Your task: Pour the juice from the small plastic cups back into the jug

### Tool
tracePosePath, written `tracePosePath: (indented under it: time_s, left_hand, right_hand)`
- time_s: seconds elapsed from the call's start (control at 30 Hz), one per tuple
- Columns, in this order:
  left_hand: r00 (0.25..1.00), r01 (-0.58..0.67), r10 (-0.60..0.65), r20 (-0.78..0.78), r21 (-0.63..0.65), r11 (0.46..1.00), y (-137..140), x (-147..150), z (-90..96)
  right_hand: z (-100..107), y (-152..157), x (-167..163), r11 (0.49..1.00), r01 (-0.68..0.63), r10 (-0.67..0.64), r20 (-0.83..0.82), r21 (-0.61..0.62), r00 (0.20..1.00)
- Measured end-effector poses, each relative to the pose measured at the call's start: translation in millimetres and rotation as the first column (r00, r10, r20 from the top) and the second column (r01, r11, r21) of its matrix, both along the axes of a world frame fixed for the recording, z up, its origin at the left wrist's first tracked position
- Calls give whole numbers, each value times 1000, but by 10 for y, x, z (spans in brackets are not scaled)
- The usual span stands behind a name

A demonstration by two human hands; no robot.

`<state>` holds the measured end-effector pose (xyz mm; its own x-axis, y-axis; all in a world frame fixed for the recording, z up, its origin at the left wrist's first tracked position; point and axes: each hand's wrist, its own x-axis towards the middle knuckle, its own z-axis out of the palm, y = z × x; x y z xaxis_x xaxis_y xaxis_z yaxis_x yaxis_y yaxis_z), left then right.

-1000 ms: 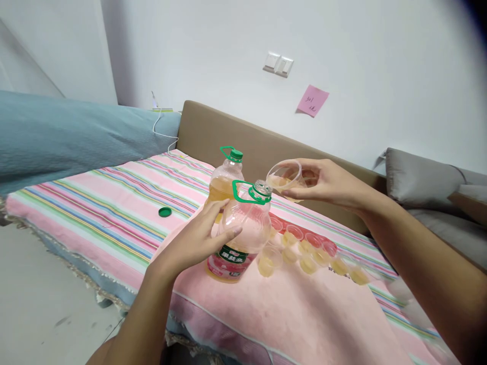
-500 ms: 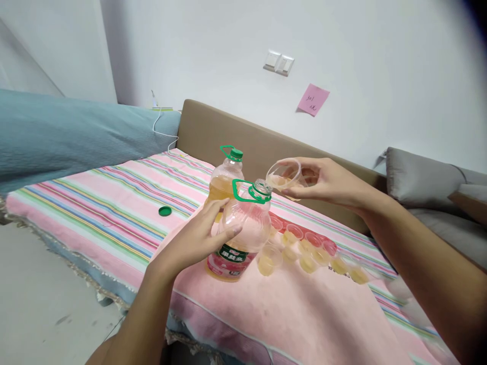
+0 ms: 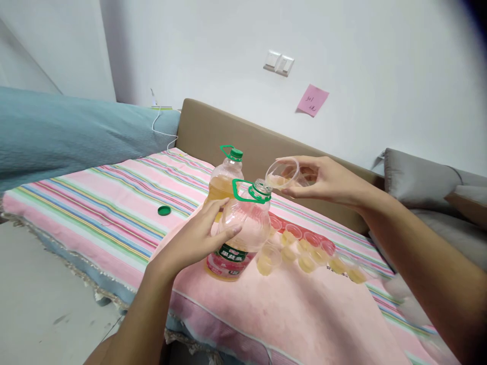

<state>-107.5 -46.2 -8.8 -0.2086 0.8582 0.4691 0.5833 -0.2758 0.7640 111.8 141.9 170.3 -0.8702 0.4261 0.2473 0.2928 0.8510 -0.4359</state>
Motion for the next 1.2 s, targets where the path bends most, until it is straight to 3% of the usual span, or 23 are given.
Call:
tracePosePath:
  time_s: [1.2]
  left_hand:
    - [1000, 9, -9, 14, -10, 1000, 8, 13, 12]
  right_hand:
    - [85, 33, -72, 984, -20, 19, 10, 178, 1000]
